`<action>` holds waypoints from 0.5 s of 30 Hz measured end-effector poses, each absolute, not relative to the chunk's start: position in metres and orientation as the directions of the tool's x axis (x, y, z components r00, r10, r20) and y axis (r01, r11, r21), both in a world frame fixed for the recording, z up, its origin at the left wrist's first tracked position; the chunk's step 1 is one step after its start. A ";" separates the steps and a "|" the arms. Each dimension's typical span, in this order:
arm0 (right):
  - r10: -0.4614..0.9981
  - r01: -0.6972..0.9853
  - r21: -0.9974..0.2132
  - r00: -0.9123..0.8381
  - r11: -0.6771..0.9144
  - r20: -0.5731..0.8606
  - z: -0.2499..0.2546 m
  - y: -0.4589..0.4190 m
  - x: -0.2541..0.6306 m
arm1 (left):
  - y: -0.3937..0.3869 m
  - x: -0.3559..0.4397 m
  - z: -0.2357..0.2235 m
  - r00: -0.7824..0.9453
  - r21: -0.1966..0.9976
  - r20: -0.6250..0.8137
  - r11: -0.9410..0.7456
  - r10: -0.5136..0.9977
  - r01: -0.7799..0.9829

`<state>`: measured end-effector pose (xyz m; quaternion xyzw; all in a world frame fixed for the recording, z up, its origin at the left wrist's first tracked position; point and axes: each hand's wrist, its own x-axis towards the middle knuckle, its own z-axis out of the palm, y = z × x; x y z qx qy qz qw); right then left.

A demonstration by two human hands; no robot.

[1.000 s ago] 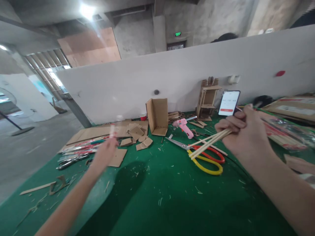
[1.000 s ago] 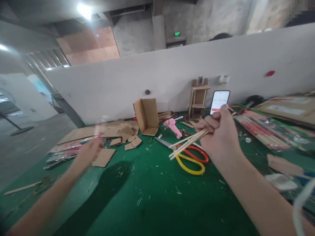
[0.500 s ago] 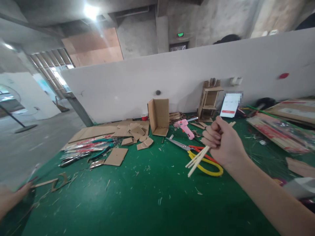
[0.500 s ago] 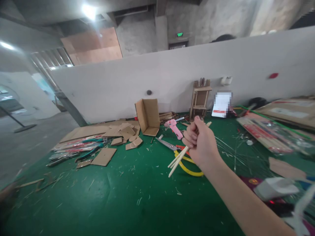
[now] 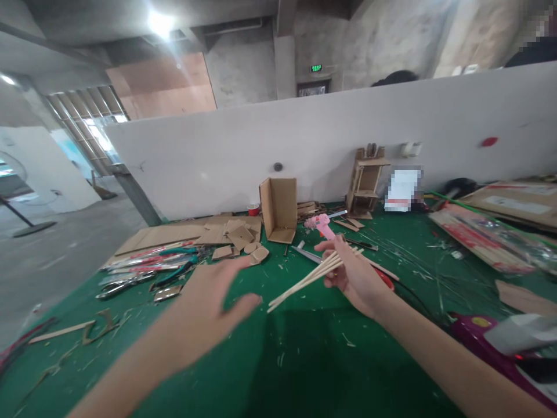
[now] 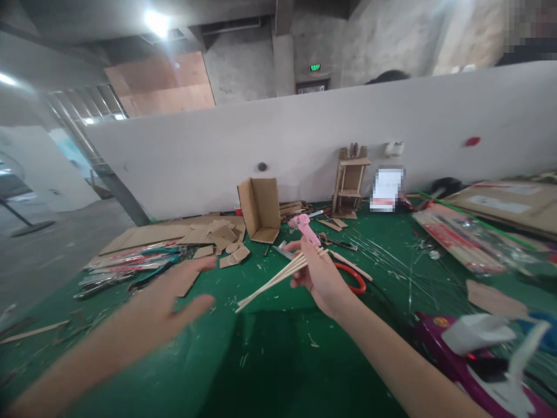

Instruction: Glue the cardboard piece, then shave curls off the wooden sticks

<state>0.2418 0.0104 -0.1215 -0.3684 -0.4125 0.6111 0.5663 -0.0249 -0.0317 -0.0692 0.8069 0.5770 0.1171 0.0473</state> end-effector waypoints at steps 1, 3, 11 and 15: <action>0.990 -0.370 -0.928 -0.143 -0.038 0.016 -0.123 0.009 0.242 | -0.033 0.002 -0.073 0.403 0.227 0.109 -0.417 0.909 0.880; 0.969 -0.346 -0.937 -0.246 -0.056 0.033 -0.127 0.008 0.242 | -0.028 0.045 -0.083 0.542 0.259 0.104 -0.549 0.834 0.795; 0.969 -0.388 -0.913 -0.247 -0.124 -0.026 -0.138 0.015 0.243 | 0.016 0.074 -0.119 0.532 0.406 0.095 -0.520 0.842 0.751; 0.957 -0.449 -0.868 -0.273 -0.214 -0.095 -0.138 0.013 0.239 | 0.018 0.064 -0.118 0.520 0.515 0.039 -0.463 0.853 0.721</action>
